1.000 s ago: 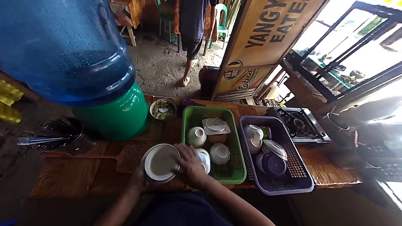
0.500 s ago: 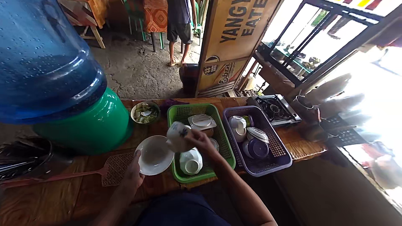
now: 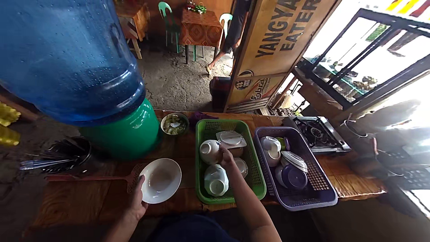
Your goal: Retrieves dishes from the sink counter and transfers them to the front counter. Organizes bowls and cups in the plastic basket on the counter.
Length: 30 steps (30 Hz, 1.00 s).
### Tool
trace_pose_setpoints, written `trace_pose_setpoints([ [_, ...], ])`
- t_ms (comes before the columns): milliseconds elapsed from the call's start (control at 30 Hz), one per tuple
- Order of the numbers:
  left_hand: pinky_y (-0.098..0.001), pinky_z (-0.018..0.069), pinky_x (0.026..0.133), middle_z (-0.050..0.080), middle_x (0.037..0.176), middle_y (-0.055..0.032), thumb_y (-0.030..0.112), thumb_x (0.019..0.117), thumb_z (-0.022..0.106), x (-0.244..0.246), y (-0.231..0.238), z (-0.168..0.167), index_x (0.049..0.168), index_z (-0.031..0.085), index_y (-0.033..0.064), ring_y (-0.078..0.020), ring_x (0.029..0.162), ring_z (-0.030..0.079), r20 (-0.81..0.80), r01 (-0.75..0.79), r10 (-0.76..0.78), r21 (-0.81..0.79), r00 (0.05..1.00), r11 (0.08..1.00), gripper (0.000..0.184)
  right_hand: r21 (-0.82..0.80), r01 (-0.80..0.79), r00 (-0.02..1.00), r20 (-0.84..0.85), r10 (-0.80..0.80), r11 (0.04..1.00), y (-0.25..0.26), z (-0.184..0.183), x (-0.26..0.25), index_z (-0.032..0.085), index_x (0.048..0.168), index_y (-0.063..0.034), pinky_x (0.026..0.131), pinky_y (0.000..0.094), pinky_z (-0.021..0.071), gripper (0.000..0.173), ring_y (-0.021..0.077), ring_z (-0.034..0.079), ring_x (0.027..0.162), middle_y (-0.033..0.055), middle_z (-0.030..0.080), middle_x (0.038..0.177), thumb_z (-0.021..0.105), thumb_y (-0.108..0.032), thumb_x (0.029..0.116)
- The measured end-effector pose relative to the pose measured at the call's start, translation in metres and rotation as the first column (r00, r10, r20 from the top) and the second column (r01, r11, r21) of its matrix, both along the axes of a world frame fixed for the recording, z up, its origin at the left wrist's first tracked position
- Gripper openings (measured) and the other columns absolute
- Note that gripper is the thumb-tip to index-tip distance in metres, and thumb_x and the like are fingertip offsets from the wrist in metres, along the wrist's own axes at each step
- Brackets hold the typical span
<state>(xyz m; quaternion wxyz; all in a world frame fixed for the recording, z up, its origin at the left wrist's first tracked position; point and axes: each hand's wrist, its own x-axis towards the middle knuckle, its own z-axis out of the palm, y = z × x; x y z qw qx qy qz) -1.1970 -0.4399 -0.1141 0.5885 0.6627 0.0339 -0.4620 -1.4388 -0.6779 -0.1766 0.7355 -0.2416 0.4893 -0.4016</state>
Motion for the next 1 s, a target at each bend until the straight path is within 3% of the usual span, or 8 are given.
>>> trace_pose_setpoints([
  [167, -0.0344, 0.0599, 0.071, 0.066, 0.117, -0.0119, 0.022, 0.1076, 0.043, 0.001, -0.019, 0.018, 0.139, 0.048, 0.0116, -0.0183, 0.095, 0.07, -0.008, 0.102, -0.103, -0.085, 0.995, 0.991, 0.034, -0.168, -0.051, 0.966, -0.257, 0.007, 0.984, 0.007, 0.003, -0.003, 0.05, 0.133, 0.0046, 0.075, 0.0339, 0.0528, 0.031, 0.0173, 0.059, 0.082, 0.0145, 0.06, 0.1, 0.048, -0.014, 0.1084],
  [333, -0.0369, 0.0526, 0.098, 0.052, 0.144, -0.0175, 0.01, 0.1065, 0.045, -0.022, -0.102, 0.051, 0.155, 0.033, 0.0057, -0.0207, 0.122, 0.059, 0.265, 0.44, -0.395, -0.142, 0.88, 0.886, 0.05, -0.243, -0.31, 0.775, -0.625, 0.096, 0.919, 0.012, 0.003, -0.016, 0.057, 0.13, 0.0069, 0.096, 0.0486, 0.0513, 0.035, 0.0322, 0.066, 0.105, 0.0259, 0.067, 0.115, 0.049, -0.018, 0.1076],
  [400, -0.0375, 0.0443, 0.111, 0.043, 0.155, -0.021, 0.005, 0.1045, 0.041, -0.037, -0.144, 0.054, 0.157, 0.031, 0.0009, -0.0229, 0.136, 0.05, 0.518, 0.633, -0.502, -0.102, 0.692, 0.767, 0.053, -0.212, -0.418, 0.668, -0.731, 0.14, 0.884, 0.01, 0.006, -0.021, 0.059, 0.13, 0.0053, 0.101, 0.0519, 0.0492, 0.036, 0.035, 0.066, 0.111, 0.0257, 0.068, 0.117, 0.047, -0.021, 0.1083],
  [500, -0.0463, 0.0398, 0.116, 0.048, 0.151, -0.0242, -0.002, 0.1006, 0.041, -0.061, -0.208, 0.043, 0.156, 0.039, 0.0042, -0.0342, 0.14, 0.048, 0.84, 0.759, -0.531, 0.272, 0.113, 0.592, 0.056, -0.184, -0.533, 0.55, -0.817, 0.173, 0.826, 0.012, 0.012, -0.03, 0.058, 0.136, 0.0044, 0.108, 0.0509, 0.0455, 0.039, 0.0375, 0.06, 0.123, 0.0273, 0.062, 0.13, 0.051, -0.019, 0.1059],
  [567, -0.0516, 0.0437, 0.112, 0.05, 0.15, -0.0231, -0.002, 0.1012, 0.045, -0.084, -0.238, 0.032, 0.158, 0.04, 0.0123, -0.0389, 0.137, 0.05, 0.806, 0.681, -0.563, 0.518, -0.184, 0.518, 0.058, -0.175, -0.566, 0.515, -0.838, 0.18, 0.805, 0.019, 0.015, -0.039, 0.052, 0.144, 0.0032, 0.114, 0.0491, 0.0419, 0.049, 0.0385, 0.052, 0.135, 0.0281, 0.053, 0.144, 0.061, -0.018, 0.1009],
  [667, -0.0592, 0.0458, 0.105, 0.042, 0.154, -0.0279, -0.003, 0.1019, 0.045, -0.108, -0.262, 0.012, 0.161, 0.034, 0.0151, -0.0474, 0.14, 0.044, 0.686, 0.586, -0.589, 0.706, -0.427, 0.398, 0.063, -0.174, -0.625, 0.484, -0.851, 0.203, 0.761, 0.035, 0.023, -0.047, 0.046, 0.15, 0.002, 0.117, 0.0502, 0.0379, 0.061, 0.0403, 0.045, 0.142, 0.0285, 0.044, 0.153, 0.066, -0.019, 0.0971],
  [867, -0.0609, 0.0445, 0.104, 0.035, 0.159, -0.0241, -0.004, 0.1015, 0.047, -0.134, -0.275, 0.001, 0.162, 0.029, 0.0152, -0.047, 0.146, 0.034, 0.508, 0.476, -0.693, 0.839, -0.511, 0.264, 0.066, -0.228, -0.671, 0.472, -0.865, 0.169, 0.705, 0.05, 0.015, -0.057, 0.048, 0.149, 0.0029, 0.118, 0.0505, 0.0363, 0.059, 0.0417, 0.045, 0.141, 0.029, 0.044, 0.153, 0.066, -0.017, 0.0962],
  [1000, -0.0618, 0.0351, 0.114, 0.03, 0.164, -0.0206, 0.045, 0.1033, 0.056, -0.134, -0.266, 0.007, 0.161, 0.033, 0.0136, -0.0432, 0.151, 0.028, 0.496, 0.576, -0.77, 0.79, -0.402, 0.209, 0.069, -0.255, -0.709, 0.494, -0.846, 0.204, 0.658, 0.049, 0.009, -0.053, 0.046, 0.15, 0.0028, 0.118, 0.0521, 0.0353, 0.06, 0.0424, 0.043, 0.143, 0.0289, 0.04, 0.157, 0.064, -0.019, 0.098],
])
